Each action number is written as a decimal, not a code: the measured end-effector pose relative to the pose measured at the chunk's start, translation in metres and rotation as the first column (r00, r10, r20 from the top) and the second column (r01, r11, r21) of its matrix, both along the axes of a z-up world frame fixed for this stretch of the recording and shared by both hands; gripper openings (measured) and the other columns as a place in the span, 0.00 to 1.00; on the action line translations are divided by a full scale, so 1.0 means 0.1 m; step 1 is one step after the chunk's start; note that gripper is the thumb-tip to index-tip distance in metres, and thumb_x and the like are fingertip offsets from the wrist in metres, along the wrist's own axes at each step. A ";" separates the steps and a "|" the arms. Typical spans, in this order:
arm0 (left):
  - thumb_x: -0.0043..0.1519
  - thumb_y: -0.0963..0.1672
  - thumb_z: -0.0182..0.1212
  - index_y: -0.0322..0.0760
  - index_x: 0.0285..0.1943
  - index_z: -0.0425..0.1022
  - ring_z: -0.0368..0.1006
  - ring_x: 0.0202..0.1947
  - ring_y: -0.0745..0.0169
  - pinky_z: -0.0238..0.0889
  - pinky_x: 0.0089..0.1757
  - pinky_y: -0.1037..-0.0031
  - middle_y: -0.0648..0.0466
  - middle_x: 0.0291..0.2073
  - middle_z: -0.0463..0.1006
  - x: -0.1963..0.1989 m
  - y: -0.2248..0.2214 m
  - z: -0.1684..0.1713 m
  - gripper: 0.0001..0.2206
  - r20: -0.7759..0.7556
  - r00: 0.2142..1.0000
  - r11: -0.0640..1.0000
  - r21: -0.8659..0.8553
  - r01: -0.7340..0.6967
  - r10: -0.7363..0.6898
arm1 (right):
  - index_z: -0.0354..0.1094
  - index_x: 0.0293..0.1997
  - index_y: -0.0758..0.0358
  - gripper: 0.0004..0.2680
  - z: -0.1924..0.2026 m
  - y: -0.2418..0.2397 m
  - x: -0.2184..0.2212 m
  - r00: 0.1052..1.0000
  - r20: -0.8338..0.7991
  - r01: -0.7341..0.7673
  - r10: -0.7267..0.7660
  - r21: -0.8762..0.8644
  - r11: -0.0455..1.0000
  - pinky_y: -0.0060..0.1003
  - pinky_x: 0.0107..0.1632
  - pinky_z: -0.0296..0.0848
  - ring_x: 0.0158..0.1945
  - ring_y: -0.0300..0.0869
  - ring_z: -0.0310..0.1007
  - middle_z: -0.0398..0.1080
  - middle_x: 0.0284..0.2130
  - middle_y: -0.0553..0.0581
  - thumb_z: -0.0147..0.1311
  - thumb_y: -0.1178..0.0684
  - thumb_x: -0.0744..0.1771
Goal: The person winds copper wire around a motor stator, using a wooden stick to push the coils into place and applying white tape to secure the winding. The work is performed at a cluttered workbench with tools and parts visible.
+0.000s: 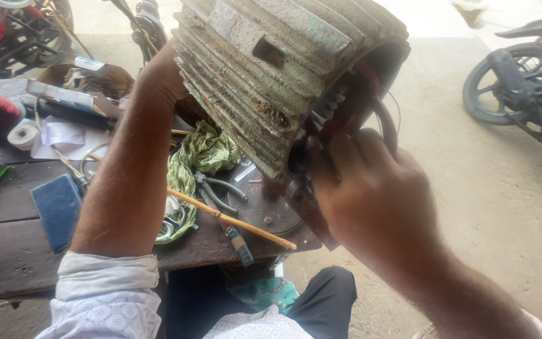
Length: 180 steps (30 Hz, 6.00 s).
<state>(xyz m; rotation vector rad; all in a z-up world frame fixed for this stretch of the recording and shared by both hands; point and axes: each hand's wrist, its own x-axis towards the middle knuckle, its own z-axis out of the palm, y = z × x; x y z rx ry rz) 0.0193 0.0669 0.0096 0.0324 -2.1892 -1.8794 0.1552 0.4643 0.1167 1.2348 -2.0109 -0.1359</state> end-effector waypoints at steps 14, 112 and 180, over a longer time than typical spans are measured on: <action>0.66 0.42 0.64 0.29 0.52 0.79 0.81 0.46 0.56 0.78 0.46 0.67 0.43 0.47 0.83 0.18 0.14 0.30 0.10 -0.252 0.833 0.803 0.238 0.546 -0.492 | 0.81 0.40 0.44 0.06 -0.07 0.09 -0.20 1.000 -0.015 0.007 -0.006 0.097 0.995 0.27 0.25 0.73 0.36 0.33 0.73 0.79 0.45 0.51 0.61 0.56 0.67; 0.71 0.51 0.54 0.22 0.58 0.72 0.80 0.48 0.40 0.79 0.50 0.50 0.34 0.49 0.77 -0.19 -0.21 -0.58 0.23 -0.343 0.938 0.947 0.279 0.157 -0.055 | 0.74 0.44 0.59 0.02 -0.46 -0.03 -0.57 0.905 0.175 -0.256 0.387 -0.503 0.826 0.38 0.31 0.77 0.36 0.43 0.78 0.73 0.49 0.67 0.63 0.56 0.71; 0.72 0.49 0.49 0.31 0.55 0.73 0.80 0.36 0.60 0.78 0.36 0.72 0.44 0.41 0.78 -1.12 0.02 -0.48 0.17 -0.265 0.964 0.904 0.418 0.090 0.027 | 0.66 0.52 0.60 0.06 -0.22 1.26 0.66 -0.035 0.052 -0.169 0.998 -0.985 0.046 0.37 0.24 0.64 0.21 0.40 0.60 0.65 0.26 0.56 0.46 0.53 0.72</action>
